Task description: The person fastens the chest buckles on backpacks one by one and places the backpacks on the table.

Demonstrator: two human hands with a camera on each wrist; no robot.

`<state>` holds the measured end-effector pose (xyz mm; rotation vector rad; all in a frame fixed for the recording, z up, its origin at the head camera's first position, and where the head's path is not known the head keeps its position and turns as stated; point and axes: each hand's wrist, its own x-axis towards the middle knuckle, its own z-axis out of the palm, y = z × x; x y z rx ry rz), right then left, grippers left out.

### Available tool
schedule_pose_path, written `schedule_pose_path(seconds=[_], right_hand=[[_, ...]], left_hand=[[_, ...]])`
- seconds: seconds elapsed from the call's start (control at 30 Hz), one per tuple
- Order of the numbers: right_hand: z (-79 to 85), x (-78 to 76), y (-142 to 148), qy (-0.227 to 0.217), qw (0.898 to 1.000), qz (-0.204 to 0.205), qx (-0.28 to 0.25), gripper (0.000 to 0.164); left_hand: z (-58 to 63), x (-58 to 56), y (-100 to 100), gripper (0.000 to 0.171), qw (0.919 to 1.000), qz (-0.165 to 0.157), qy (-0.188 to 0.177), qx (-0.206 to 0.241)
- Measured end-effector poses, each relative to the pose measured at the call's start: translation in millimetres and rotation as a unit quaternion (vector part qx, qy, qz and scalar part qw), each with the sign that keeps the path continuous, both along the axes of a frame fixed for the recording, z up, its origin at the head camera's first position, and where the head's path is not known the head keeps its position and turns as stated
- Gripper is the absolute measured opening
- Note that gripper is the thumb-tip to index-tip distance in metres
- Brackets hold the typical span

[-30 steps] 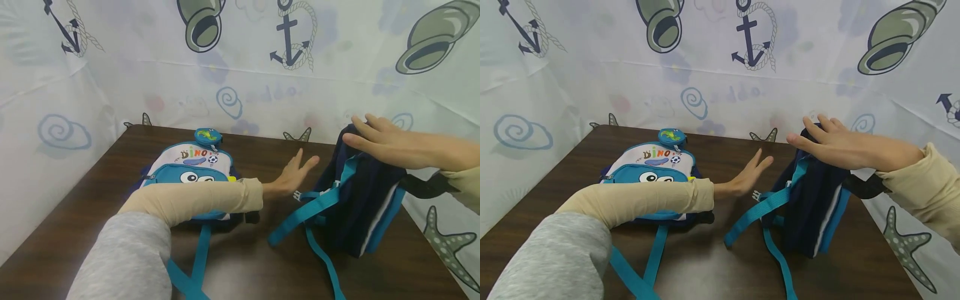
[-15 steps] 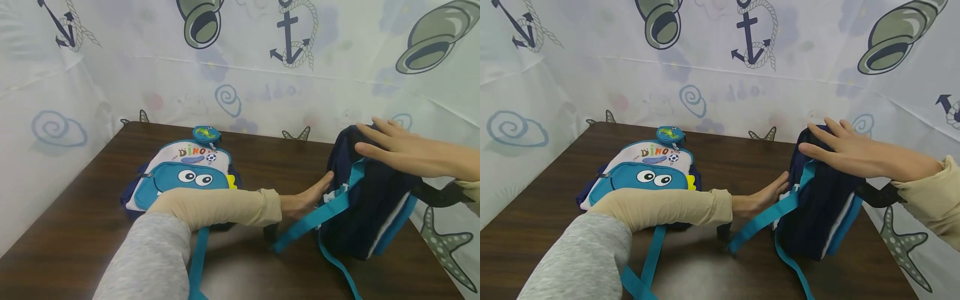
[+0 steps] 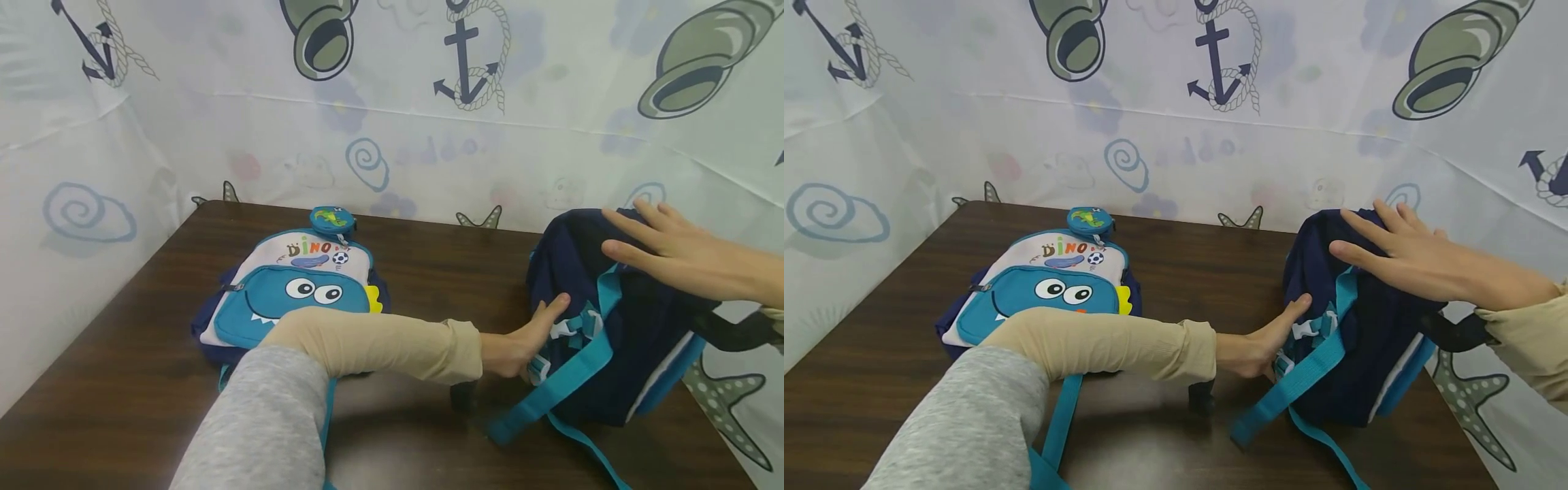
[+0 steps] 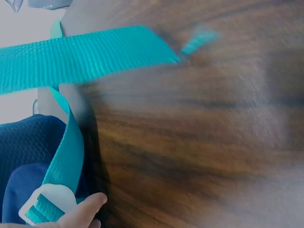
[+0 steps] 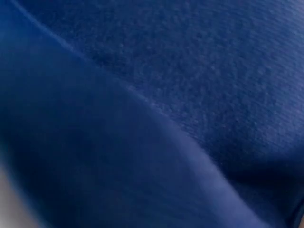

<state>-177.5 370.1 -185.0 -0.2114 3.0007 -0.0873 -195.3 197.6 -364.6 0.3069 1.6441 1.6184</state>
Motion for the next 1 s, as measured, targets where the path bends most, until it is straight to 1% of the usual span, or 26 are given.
schedule_pose_path(seconds=[0.17, 0.37, 0.43, 0.63, 0.77, 0.87, 1.0], right_hand=[[-3.0, -0.8, -2.0, 0.002, 1.0, 0.001, 0.003, 0.085], [-3.5, 0.0, -5.9, 0.0, 1.0, 0.014, 0.0, 0.083], [-3.6, -0.1, -5.0, 0.0, 1.0, 0.016, -0.001, 0.082], [-5.2, -0.2, 5.8, 0.005, 1.0, 0.005, -0.018, 0.083], [-7.7, 2.4, 19.9, 0.006, 0.999, -0.008, -0.035, 0.084], [-9.5, 4.3, 31.0, 0.007, 0.999, -0.014, -0.037, 0.083], [-12.5, 5.6, 41.4, 0.008, 0.999, -0.02, -0.033, 0.082]], left_hand=[[-2.6, 3.2, 3.5, 0.088, 0.9997, 0.022, 0.007, 0.003], [-6.4, 4.1, 6.9, 0.087, 0.9991, 0.034, -0.013, 0.021], [-6.9, 4.7, 8.8, 0.086, 0.9989, 0.038, -0.014, 0.024], [-4.4, 5.1, 14.4, 0.084, 0.9986, 0.052, 0.008, 0.009], [-1.7, 4.0, 17.0, 0.081, 0.9983, 0.052, 0.027, -0.004], [0.1, 3.7, 19.0, 0.079, 0.998, 0.05, 0.037, -0.007], [0.9, 6.3, 22.2, 0.077, 0.9977, 0.055, 0.038, -0.013]])
